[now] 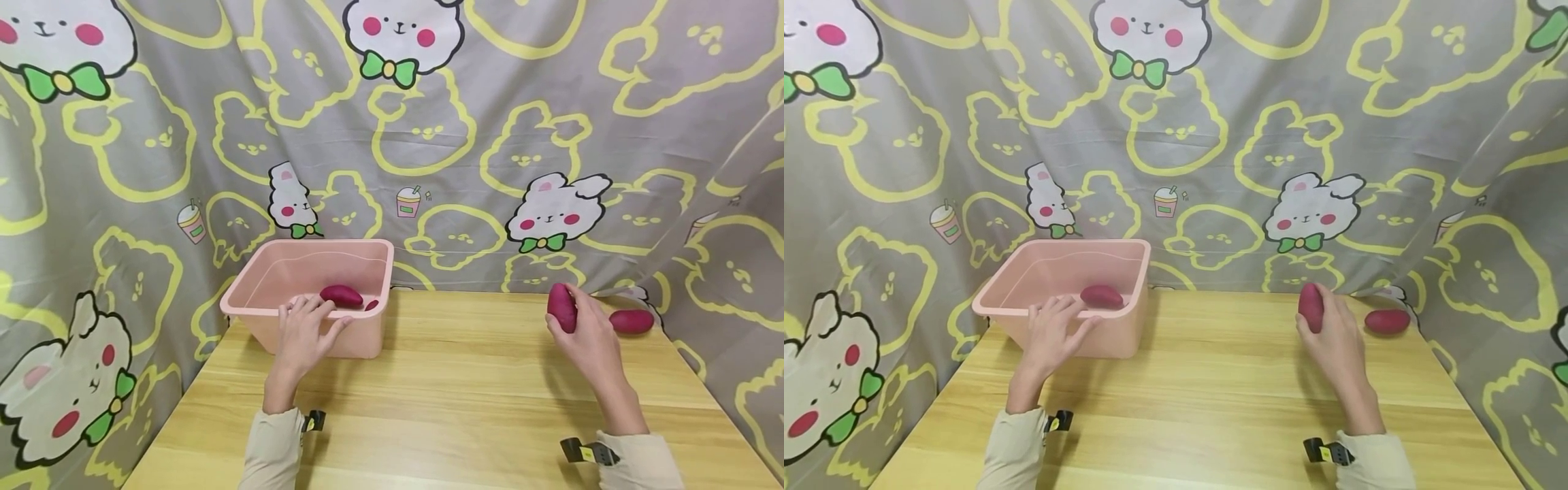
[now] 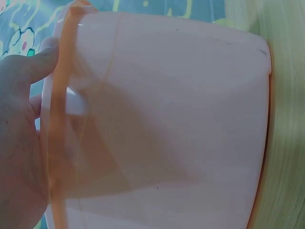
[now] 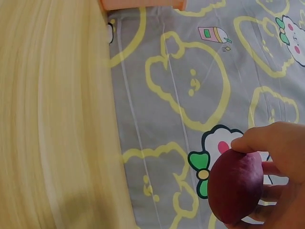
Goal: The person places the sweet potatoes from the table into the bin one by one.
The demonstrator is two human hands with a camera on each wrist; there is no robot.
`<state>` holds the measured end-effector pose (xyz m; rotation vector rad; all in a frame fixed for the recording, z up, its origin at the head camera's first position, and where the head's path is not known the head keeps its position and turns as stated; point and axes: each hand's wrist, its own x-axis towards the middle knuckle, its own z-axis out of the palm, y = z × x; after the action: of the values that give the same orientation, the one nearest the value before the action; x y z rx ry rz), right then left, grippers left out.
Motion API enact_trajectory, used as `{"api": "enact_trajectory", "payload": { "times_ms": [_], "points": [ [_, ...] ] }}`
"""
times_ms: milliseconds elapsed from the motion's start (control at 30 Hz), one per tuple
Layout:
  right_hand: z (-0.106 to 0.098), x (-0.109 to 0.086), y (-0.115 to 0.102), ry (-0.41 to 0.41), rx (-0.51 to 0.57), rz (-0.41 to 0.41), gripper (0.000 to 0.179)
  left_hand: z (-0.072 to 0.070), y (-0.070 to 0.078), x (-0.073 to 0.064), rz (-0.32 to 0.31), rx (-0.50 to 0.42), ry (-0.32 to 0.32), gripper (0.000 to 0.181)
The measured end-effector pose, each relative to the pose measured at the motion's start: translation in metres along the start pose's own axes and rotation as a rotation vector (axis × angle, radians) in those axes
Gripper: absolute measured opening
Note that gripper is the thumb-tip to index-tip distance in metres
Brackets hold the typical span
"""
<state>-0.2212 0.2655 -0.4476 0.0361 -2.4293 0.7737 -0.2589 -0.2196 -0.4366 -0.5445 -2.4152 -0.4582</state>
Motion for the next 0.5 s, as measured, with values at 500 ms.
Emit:
{"api": "enact_trajectory", "payload": {
  "times_ms": [500],
  "points": [
    [0.007,0.009,-0.012,0.030,0.009,-0.050,0.064,0.001,0.001,0.000,-0.001,0.008,-0.006,0.032]
  ]
}}
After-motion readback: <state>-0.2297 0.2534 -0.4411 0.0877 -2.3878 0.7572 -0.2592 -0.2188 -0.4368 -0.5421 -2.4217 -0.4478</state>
